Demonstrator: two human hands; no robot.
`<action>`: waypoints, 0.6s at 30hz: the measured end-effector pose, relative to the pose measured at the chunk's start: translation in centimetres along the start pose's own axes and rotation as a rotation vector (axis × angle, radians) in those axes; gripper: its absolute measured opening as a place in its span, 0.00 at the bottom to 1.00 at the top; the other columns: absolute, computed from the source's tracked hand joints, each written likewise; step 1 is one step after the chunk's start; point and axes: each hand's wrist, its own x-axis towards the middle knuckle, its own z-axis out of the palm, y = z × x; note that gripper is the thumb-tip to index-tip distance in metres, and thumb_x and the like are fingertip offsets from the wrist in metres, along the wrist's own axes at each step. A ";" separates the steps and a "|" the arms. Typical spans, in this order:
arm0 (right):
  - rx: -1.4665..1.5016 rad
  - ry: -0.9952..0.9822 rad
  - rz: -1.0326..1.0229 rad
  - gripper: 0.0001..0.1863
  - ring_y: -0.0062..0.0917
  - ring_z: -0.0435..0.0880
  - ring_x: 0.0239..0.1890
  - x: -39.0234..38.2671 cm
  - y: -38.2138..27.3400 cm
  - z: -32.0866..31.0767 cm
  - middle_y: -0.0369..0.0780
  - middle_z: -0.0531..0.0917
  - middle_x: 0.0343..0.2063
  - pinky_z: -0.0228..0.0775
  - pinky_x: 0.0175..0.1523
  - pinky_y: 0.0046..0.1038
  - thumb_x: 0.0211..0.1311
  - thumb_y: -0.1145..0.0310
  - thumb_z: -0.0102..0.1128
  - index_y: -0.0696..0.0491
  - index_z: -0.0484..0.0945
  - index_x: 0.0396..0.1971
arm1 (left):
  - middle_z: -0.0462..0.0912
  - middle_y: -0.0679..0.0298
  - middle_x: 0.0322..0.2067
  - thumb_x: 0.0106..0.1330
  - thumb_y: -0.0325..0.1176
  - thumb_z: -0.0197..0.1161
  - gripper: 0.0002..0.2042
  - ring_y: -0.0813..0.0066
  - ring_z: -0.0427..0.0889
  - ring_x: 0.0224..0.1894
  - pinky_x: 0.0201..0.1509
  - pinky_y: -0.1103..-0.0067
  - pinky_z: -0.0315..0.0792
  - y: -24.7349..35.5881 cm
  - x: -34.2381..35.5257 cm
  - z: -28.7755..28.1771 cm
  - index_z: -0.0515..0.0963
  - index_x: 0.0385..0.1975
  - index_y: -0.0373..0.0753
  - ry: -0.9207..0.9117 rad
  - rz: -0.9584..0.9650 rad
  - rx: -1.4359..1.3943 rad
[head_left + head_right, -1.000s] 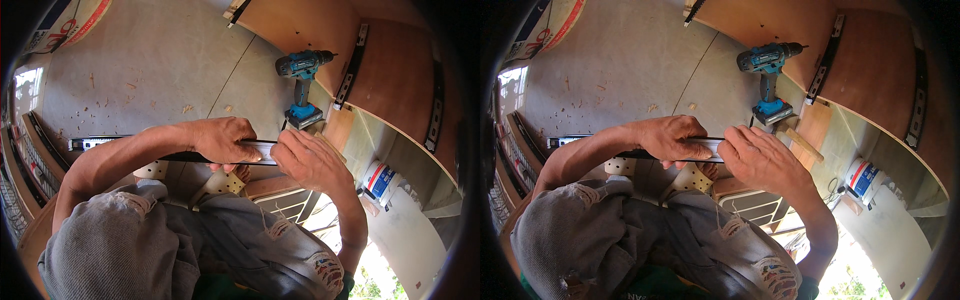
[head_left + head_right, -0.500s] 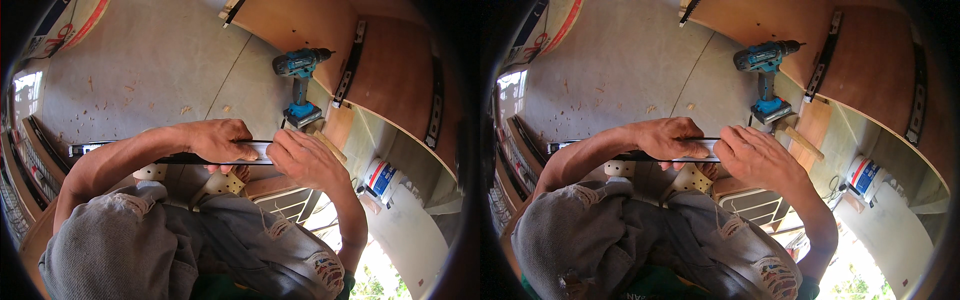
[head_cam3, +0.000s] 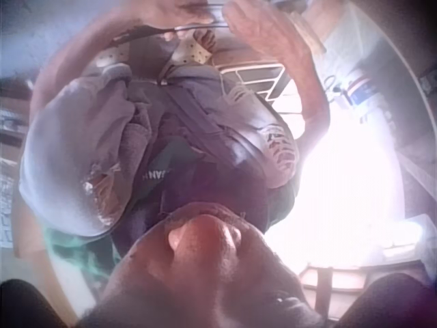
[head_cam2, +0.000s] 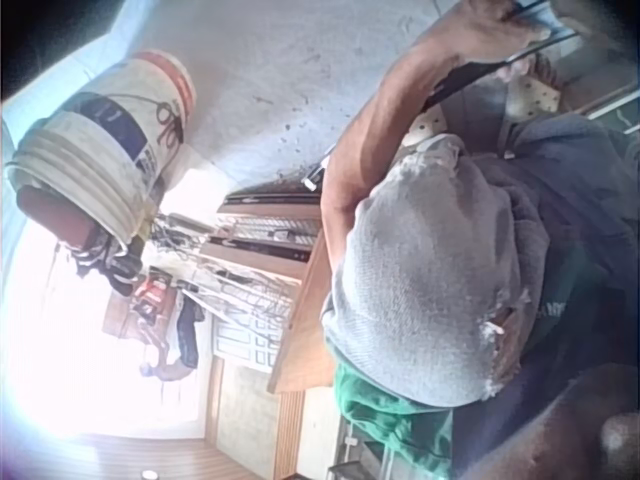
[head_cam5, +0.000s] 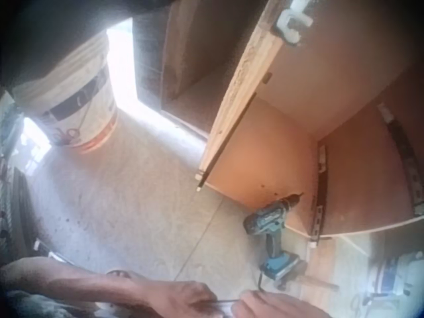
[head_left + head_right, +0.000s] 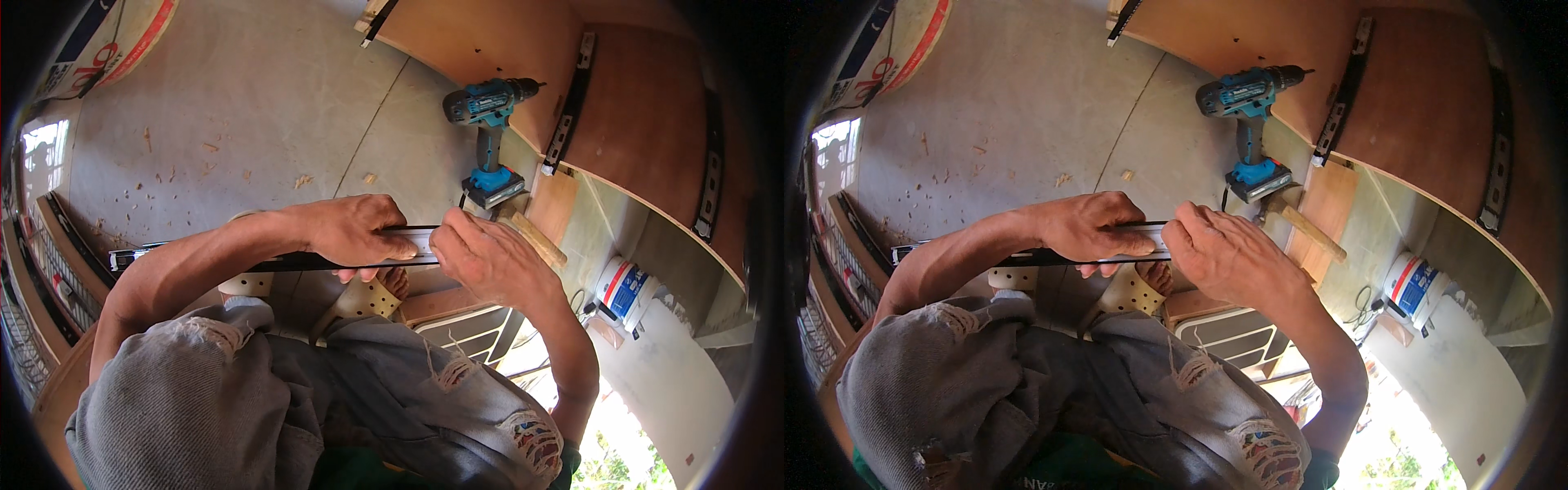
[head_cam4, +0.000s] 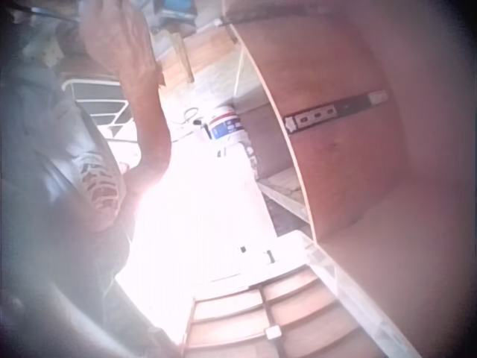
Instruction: The person prepares and secures drawer slides inside a wooden cabinet using a power drill.
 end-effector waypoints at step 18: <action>0.034 0.106 -0.013 0.05 0.38 0.82 0.35 -0.3 0.0 0.8 0.45 0.70 0.32 0.78 0.38 0.37 0.61 0.73 0.53 0.57 0.67 0.33 | 0.79 0.64 0.19 0.74 0.49 0.56 0.22 0.77 0.79 0.19 0.23 0.78 0.73 0.2 -0.1 0.3 0.79 0.37 0.30 -0.015 -0.008 -0.046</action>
